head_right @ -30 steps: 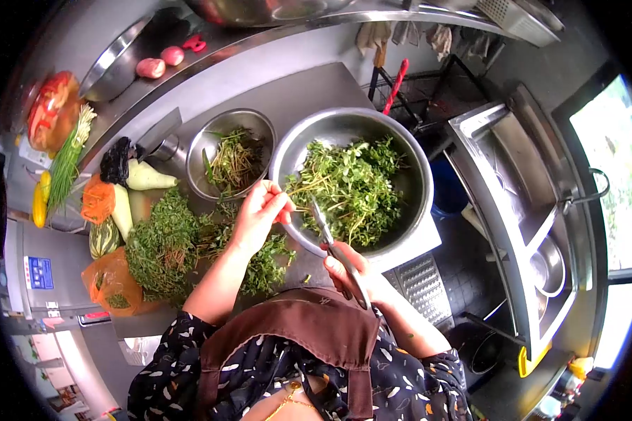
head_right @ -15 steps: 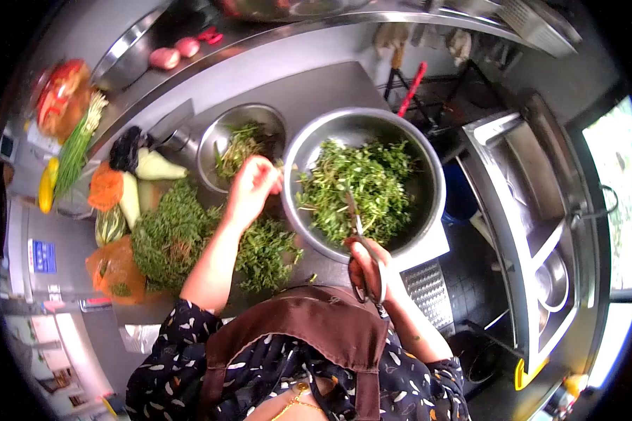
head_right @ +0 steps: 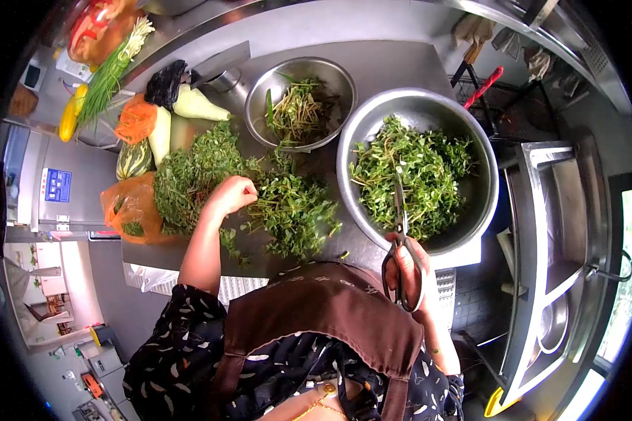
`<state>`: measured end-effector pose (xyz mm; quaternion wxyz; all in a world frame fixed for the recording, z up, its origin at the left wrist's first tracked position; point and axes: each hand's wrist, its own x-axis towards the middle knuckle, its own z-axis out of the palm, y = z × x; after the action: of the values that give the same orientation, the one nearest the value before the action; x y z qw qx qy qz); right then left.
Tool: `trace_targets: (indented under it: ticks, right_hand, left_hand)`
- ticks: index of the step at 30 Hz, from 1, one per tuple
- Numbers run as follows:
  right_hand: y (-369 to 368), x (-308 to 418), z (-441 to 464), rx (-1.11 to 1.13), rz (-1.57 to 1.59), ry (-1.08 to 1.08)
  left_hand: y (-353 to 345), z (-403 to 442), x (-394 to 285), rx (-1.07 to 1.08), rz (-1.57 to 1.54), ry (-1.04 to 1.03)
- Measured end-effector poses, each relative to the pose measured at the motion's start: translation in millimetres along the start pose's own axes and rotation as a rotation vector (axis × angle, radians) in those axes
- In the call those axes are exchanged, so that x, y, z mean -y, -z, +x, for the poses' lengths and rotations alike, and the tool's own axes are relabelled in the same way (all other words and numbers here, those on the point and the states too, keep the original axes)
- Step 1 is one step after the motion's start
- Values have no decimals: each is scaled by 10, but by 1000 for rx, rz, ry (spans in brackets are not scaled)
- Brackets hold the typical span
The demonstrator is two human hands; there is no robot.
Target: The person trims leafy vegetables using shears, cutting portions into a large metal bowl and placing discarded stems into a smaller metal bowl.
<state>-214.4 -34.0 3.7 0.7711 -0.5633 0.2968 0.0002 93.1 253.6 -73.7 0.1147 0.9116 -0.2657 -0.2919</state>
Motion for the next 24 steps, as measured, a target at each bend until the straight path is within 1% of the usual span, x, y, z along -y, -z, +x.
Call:
trace_targets:
  ticks: [1, 2, 4, 5, 6, 8, 10, 12, 14, 15, 17, 18, 20, 21, 22, 24]
  right_hand:
    - [-11, -2, 2, 12, 15, -5]
    - [-24, -3, 4, 14, 11, -9]
    - [-53, -2, 13, 42, 37, -23]
    - [-69, -2, 11, 45, 33, -25]
    - [-85, 0, 9, 47, 32, -34]
    - [-119, 22, 17, 45, 27, -35]
    - [-150, 33, -8, 40, 51, -50]
    - [-151, 36, -7, 41, 42, -60]
    - [-140, 0, 14, 70, 88, -43]
    - [-136, -11, 18, 71, 89, -40]
    - [-123, -21, 21, 131, -11, -9]
    - [-126, -25, 26, 169, 8, -9]
    - [-120, -33, 15, 239, -3, 51]
    - [-111, -15, 17, 285, -3, 60]
    - [-108, -11, 9, 305, 8, 67]
    - [-85, 41, -16, 373, 44, 71]
  left_hand:
    - [-155, -14, 74, -100, -57, -5]
    - [-255, -26, 111, -147, -97, -38]
    - [-441, -65, 131, -250, 7, -83]
    - [-482, -69, 125, -182, 73, -20]
    - [-547, -77, 135, -241, 107, -38]
    - [-447, -136, 151, -296, 25, -175]
    - [-230, -252, 123, -318, -31, -249]
    - [82, -470, -43, -281, -84, -308]
    - [375, -675, -252, -220, -182, -258]
    - [476, -755, -314, -223, -179, -259]
    - [625, -878, -416, -263, -353, -315]
    - [684, -926, -458, -264, -349, -322]
    - [769, -983, -492, -330, -475, -366]
    - [753, -943, -432, -259, -702, -348]
    - [720, -892, -403, -268, -841, -333]
    - [648, -822, -443, -354, -1043, -395]
